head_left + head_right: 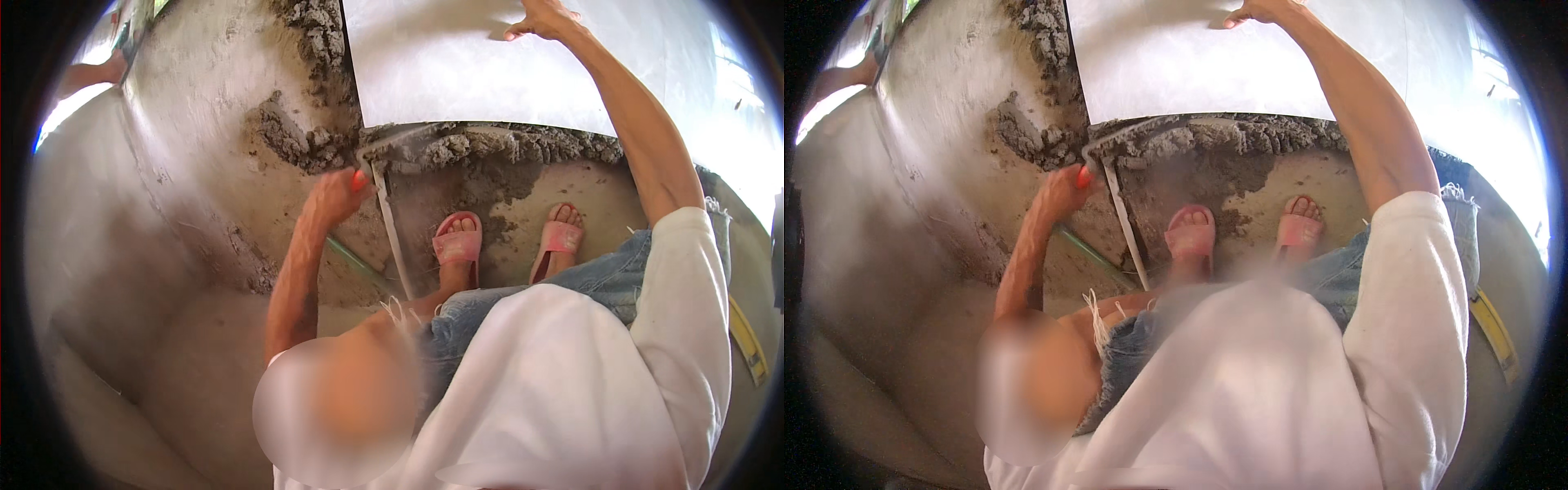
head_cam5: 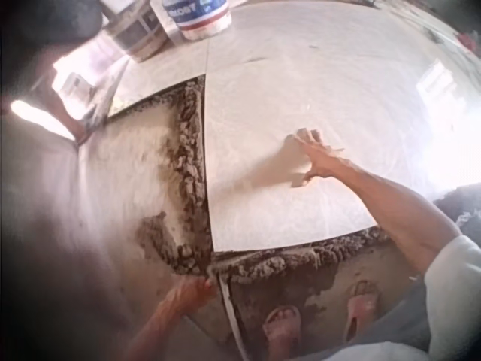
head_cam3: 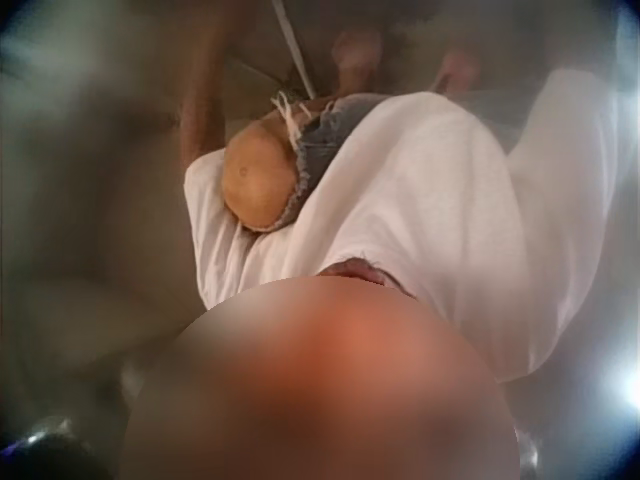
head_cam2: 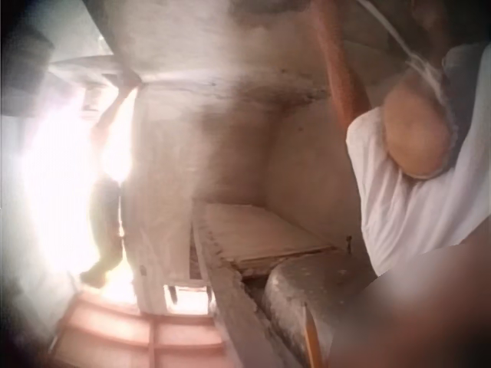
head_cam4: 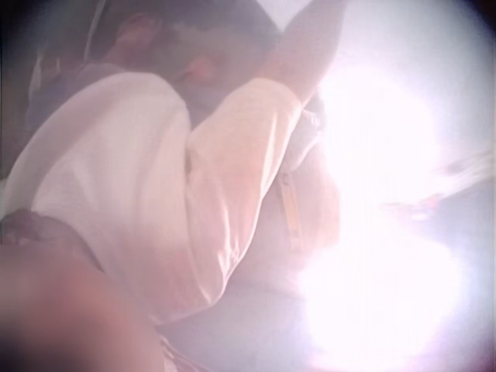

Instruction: Installing large floor tiles onto mortar and leveling them with a rubber mallet.

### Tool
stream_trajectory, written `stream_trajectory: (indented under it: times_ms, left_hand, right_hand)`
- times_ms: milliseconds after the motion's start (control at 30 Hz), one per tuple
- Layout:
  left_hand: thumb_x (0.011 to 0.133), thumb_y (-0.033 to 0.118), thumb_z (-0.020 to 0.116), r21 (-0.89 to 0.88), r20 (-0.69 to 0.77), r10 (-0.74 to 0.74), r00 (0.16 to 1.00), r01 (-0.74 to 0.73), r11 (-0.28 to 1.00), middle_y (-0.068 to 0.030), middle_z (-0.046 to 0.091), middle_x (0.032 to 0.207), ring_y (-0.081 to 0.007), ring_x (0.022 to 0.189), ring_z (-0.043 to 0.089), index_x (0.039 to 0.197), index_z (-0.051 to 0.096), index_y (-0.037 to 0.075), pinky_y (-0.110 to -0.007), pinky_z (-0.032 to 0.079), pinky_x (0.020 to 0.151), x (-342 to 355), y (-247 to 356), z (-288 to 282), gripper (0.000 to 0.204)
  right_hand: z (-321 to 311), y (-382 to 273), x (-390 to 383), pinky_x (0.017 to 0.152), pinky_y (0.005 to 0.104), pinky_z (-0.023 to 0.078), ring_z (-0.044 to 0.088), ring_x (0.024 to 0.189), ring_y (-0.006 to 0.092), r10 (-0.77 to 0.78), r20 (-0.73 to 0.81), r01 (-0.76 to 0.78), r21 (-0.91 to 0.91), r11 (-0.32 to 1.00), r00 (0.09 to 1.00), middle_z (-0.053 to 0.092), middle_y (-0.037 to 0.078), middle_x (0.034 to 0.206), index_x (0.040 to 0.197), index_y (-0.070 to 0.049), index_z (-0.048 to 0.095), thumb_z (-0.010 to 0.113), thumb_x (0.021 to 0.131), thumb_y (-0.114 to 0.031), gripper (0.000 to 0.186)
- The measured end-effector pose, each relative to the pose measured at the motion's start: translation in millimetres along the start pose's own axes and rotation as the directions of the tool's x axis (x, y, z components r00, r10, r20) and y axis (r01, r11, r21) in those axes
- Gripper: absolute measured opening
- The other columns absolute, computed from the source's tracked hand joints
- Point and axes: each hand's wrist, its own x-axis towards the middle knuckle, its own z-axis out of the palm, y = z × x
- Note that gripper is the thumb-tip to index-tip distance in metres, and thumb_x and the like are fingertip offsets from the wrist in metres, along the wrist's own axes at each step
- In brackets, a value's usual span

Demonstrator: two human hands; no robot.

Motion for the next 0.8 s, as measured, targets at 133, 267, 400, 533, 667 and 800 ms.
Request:
stream_trajectory:
  times_ms: [133, 267, 400, 533, 667, 800]
  left_hand:
    - [0.082, 0.047, 0.072, 0.025, 0.096, -0.126, 0.987, 0.124, 0.992, -0.0217, 0.068, 0.083, -0.0417, 0.082, 0.065, 0.095, 0.064, 0.004, -0.048, 0.050, 0.068, -34.7, -0.6, 20.9, 0.045]
    - [0.081, 0.049, 0.072, 0.047, 0.092, -0.194, 0.977, 0.190, 0.981, -0.0211, 0.067, 0.080, -0.0413, 0.080, 0.065, 0.096, 0.065, 0.008, -0.048, 0.050, 0.068, -65.0, 15.4, 22.3, 0.045]
    - [0.081, 0.056, 0.068, -0.058, 0.047, -0.079, 0.996, 0.082, 0.995, -0.0209, 0.067, 0.076, -0.0415, 0.078, 0.065, 0.096, 0.062, 0.008, -0.048, 0.050, 0.068, -57.6, 53.3, 1.0, 0.051]
    - [0.081, 0.061, 0.067, -0.024, 0.088, 0.038, 0.995, -0.036, 0.999, -0.0214, 0.064, 0.074, -0.0424, 0.076, 0.063, 0.095, 0.060, 0.003, -0.049, 0.048, 0.066, -5.6, 102.7, -17.0, 0.060]
    - [0.085, 0.059, 0.062, 0.066, 0.057, 0.267, 0.962, -0.270, 0.961, -0.0210, 0.062, 0.074, -0.0425, 0.077, 0.062, 0.092, 0.058, 0.003, -0.050, 0.048, 0.065, 39.4, 144.1, 0.9, 0.057]
    - [0.084, 0.063, 0.059, -0.072, 0.038, 0.219, 0.975, -0.216, 0.974, -0.0229, 0.064, 0.072, -0.0427, 0.075, 0.065, 0.084, 0.058, 0.000, -0.051, 0.051, 0.066, 29.6, 152.4, 30.7, 0.063]
  right_hand:
    - [1.0, 2.8, 2.6, 0.115, 0.0609, 0.022, -0.001, 0.146, 0.0459, 0.009, -0.009, -0.009, 0.007, 1.000, 1.000, 0.001, 0.021, 0.160, 0.155, -0.019, 0.008, 0.093, 0.056, -0.028, 0.131]
    - [0.3, 0.9, 3.0, 0.115, 0.0600, 0.024, 0.002, 0.145, 0.0468, -0.030, -0.028, 0.031, 0.019, 0.999, 0.999, 0.004, 0.021, 0.160, 0.155, -0.017, 0.009, 0.093, 0.055, -0.027, 0.131]
    - [-2.8, -2.9, 1.2, 0.115, 0.0594, 0.024, 0.003, 0.145, 0.0468, -0.029, -0.003, 0.029, -0.032, 0.999, 1.000, 0.004, 0.021, 0.160, 0.155, -0.018, 0.009, 0.093, 0.056, -0.026, 0.130]
    - [-7.1, -5.6, -0.5, 0.115, 0.0586, 0.024, 0.004, 0.145, 0.0468, -0.063, 0.019, 0.063, -0.042, 0.997, 0.998, 0.004, 0.020, 0.160, 0.155, -0.019, 0.009, 0.092, 0.057, -0.026, 0.130]
    - [-9.8, 2.6, 3.1, 0.116, 0.0578, 0.024, 0.005, 0.145, 0.0468, -0.120, 0.070, 0.125, -0.077, 0.989, 0.990, 0.004, 0.020, 0.161, 0.155, -0.020, 0.008, 0.092, 0.057, -0.025, 0.129]
    - [-22.8, 15.5, 7.8, 0.116, 0.0570, 0.024, 0.006, 0.145, 0.0468, -0.208, 0.148, 0.224, -0.101, 0.969, 0.967, 0.004, 0.019, 0.161, 0.156, -0.020, 0.008, 0.091, 0.058, -0.025, 0.128]
